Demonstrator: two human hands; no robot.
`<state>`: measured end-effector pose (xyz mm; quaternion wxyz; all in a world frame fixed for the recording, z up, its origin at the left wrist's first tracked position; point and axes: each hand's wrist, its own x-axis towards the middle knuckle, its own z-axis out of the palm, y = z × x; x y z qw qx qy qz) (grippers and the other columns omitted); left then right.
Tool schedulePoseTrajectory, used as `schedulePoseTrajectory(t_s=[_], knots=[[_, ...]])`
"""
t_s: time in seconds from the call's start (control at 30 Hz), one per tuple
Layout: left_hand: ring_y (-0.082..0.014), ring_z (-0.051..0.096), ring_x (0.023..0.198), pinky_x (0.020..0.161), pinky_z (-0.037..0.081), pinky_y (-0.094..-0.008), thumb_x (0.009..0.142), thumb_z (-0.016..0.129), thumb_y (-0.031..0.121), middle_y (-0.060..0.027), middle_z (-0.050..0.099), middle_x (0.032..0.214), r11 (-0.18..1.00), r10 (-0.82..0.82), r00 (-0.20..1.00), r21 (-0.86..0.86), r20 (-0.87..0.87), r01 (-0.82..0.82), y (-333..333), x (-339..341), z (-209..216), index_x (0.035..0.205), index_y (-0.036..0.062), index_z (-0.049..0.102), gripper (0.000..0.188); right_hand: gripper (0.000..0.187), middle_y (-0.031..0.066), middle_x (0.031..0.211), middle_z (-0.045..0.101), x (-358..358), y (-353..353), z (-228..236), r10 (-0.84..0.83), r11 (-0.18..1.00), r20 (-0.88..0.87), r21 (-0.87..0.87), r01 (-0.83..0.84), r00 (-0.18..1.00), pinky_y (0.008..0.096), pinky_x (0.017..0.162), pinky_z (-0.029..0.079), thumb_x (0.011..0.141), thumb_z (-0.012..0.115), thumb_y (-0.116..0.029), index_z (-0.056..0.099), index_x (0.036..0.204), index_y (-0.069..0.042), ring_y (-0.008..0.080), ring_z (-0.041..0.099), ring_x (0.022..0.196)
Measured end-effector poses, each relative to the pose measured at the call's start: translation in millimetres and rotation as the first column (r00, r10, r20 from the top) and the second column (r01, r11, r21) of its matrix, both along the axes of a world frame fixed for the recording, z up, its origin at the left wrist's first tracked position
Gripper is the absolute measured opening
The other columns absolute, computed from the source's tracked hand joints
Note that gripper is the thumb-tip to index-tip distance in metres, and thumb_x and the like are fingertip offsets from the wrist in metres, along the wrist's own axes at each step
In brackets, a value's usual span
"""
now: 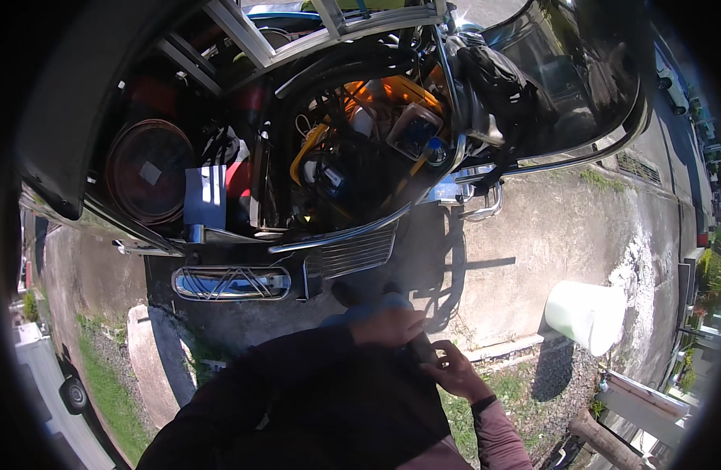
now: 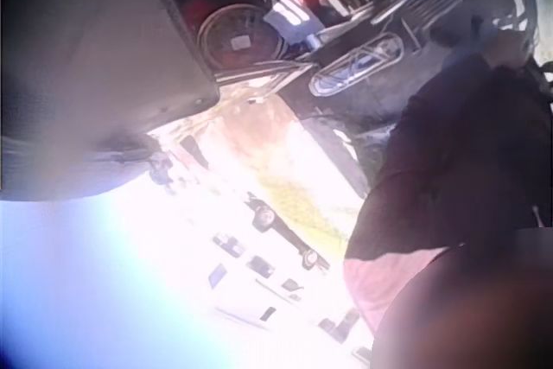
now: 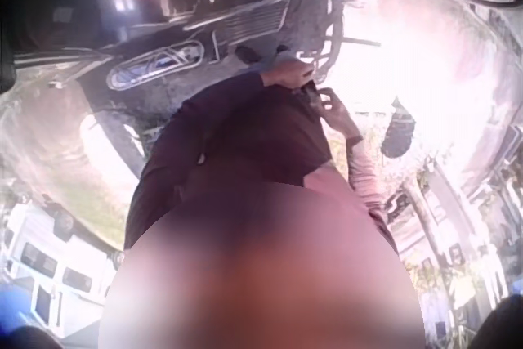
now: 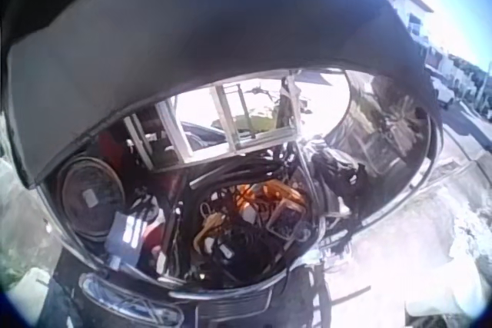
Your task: The person retrieves a coil of copper tubing from the back of a work truck and uses a tape measure to measure its length. The person then places the measured tubing back into the truck bed.
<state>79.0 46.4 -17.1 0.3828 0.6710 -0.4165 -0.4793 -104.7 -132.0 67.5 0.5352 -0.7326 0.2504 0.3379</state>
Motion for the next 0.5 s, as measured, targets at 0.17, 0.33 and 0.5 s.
schedulePoseTrajectory(t_s=[0.17,0.33,0.5], knots=[[-0.0411,0.070,0.091,0.080,0.053,-0.0525,0.102,0.060,0.027,-0.0196,0.071,0.096,0.996,-0.061,0.998,-0.056,0.028,0.063,29,4,14,0.112,0.0061,0.064,0.023,0.067,0.0191,0.121,0.071,24,43,-44,0.034,0.913,0.156,-0.407,0.033,0.987,0.0454,0.087,0.058,0.089,0.084,-0.035,0.052,0.141,-0.007,0.0347,0.073,0.101],[-0.0375,0.070,0.094,0.084,0.054,-0.0488,0.103,0.063,0.036,-0.0167,0.071,0.100,0.991,-0.079,0.993,0.103,-0.092,0.089,71,51,19,0.114,0.0065,0.068,0.032,0.082,0.0178,0.126,0.070,79,17,-50,0.431,0.898,0.201,-0.194,-0.395,0.880,0.0420,0.093,0.058,0.087,0.087,-0.033,0.046,0.155,-0.011,0.0313,0.070,0.115],[-0.0359,0.062,0.115,0.097,0.049,-0.0492,0.086,0.084,0.035,-0.0164,0.066,0.123,0.904,0.082,0.654,0.220,0.752,-0.367,194,192,13,0.126,0.0035,0.066,0.054,0.065,0.0087,0.118,0.072,145,-25,-43,0.251,0.953,0.131,0.141,-0.268,0.959,0.0378,0.089,0.059,0.096,0.081,-0.020,0.050,0.153,-0.011,0.0200,0.073,0.104]])
